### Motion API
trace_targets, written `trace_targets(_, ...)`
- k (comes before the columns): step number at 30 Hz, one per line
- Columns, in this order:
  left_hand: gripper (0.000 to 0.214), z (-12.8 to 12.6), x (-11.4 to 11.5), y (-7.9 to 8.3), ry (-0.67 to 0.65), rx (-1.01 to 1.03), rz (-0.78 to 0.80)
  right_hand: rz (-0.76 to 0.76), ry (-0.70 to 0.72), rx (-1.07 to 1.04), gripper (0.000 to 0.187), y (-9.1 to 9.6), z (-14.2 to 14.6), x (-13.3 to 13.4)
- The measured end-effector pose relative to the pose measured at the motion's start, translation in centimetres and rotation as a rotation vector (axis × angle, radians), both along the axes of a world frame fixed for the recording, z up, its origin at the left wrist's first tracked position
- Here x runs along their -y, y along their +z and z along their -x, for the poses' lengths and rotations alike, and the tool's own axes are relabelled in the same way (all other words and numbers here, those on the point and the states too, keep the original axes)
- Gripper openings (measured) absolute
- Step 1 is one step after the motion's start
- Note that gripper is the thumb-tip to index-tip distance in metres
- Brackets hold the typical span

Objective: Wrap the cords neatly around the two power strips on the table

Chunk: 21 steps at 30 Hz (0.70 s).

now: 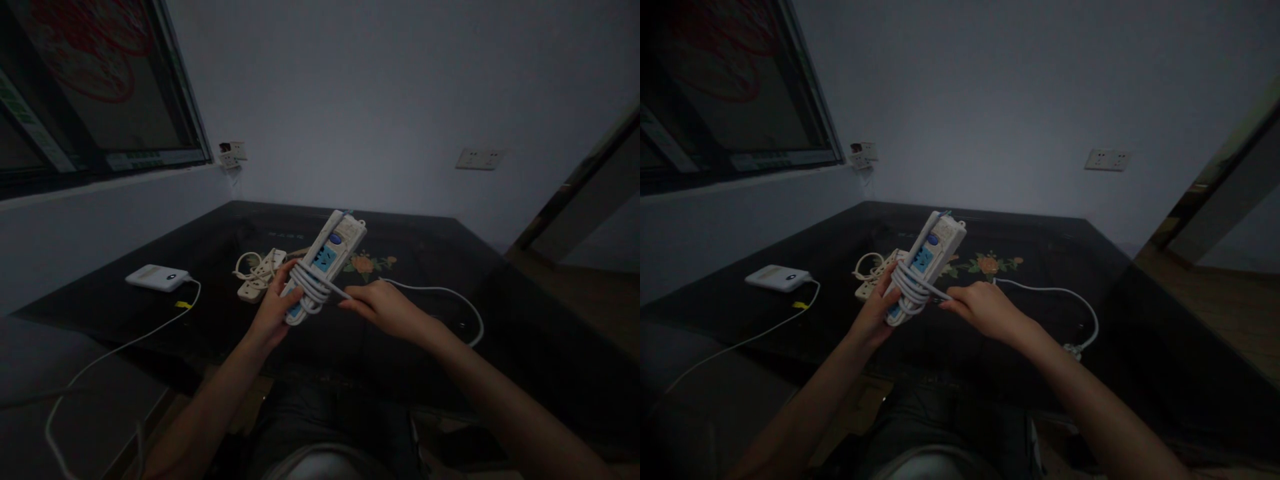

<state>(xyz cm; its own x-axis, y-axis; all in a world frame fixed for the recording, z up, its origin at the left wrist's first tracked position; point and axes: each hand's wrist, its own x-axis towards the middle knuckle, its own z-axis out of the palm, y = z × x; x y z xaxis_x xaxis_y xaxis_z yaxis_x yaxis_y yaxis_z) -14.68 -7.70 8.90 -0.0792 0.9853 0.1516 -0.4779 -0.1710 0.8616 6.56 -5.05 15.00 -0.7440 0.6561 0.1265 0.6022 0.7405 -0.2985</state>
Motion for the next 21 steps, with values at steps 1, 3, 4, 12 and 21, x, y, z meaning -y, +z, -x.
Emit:
trace_targets(1,0.068,-0.1,0.0,0.1,0.001,0.0,0.009,-0.021,-0.011,0.034,0.029,0.1,0.1,0.3)
trace_targets(3,0.069,-0.3,0.0,0.2,0.011,-0.01,0.007,-0.059,-0.019,0.108,0.029,0.3,0.5,1.0)
trace_targets(4,0.07,-0.4,0.0,0.3,0.016,-0.022,-0.003,-0.073,-0.016,0.142,0.029,0.4,0.7,1.4)
trace_targets(12,0.064,-0.6,0.0,0.0,0.073,-0.103,-0.031,-0.051,0.026,0.199,0.026,1.3,1.1,3.8)
trace_targets(21,0.072,-0.6,0.5,0.3,0.0,-0.024,0.004,0.048,-0.046,-0.025,0.03,-0.6,-1.1,0.6)
